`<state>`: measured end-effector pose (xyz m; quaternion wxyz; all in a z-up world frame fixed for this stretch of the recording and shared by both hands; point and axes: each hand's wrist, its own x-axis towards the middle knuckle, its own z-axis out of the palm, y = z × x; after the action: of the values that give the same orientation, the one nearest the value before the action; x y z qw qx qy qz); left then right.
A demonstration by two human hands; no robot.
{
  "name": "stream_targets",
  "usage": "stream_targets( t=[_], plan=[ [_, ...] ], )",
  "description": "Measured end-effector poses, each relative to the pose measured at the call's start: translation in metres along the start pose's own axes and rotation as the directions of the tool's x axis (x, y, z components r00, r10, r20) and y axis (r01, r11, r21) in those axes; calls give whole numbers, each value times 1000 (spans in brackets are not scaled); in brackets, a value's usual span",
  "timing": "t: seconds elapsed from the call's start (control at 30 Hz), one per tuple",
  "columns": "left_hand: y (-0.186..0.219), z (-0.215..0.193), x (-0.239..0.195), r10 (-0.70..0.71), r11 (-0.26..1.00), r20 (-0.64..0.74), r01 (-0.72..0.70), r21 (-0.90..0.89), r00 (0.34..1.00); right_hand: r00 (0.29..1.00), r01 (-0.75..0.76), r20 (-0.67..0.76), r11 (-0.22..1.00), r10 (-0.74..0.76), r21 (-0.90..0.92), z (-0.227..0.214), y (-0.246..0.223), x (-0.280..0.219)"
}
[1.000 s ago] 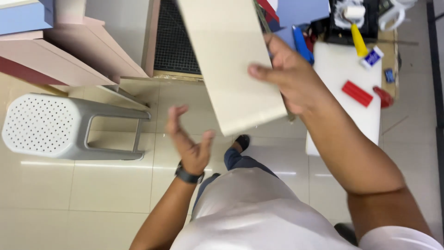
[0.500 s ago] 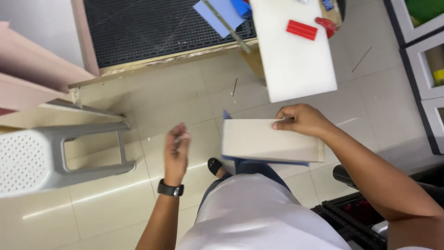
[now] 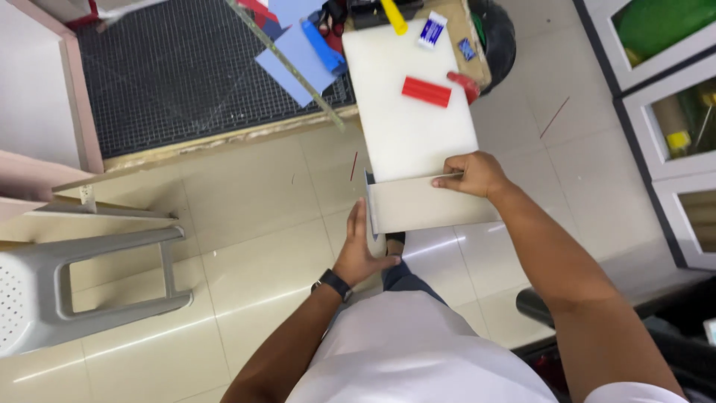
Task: Assembling and covering a box frame with blue paper using a scraper, utility knife, and glue roller
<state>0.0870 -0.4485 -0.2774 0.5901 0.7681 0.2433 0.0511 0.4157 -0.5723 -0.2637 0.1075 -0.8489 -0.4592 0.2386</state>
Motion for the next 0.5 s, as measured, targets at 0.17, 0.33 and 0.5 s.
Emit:
stream_targets(
  t=[0.17, 0.33, 0.5],
  plan=[
    [-6, 35, 47, 118, 914, -156, -46, 403, 981, 990, 102, -101, 994, -99, 24, -3, 32, 37],
    [-17, 49, 86, 334, 653, -158, -107, 749, 929, 950, 257, -197, 965, -241, 60, -10, 36, 73],
    [-17, 58, 99, 362, 685, -307, -28, 728, 880, 772, 224, -636, 930, 14, 293, -38, 49, 176]
  ],
)
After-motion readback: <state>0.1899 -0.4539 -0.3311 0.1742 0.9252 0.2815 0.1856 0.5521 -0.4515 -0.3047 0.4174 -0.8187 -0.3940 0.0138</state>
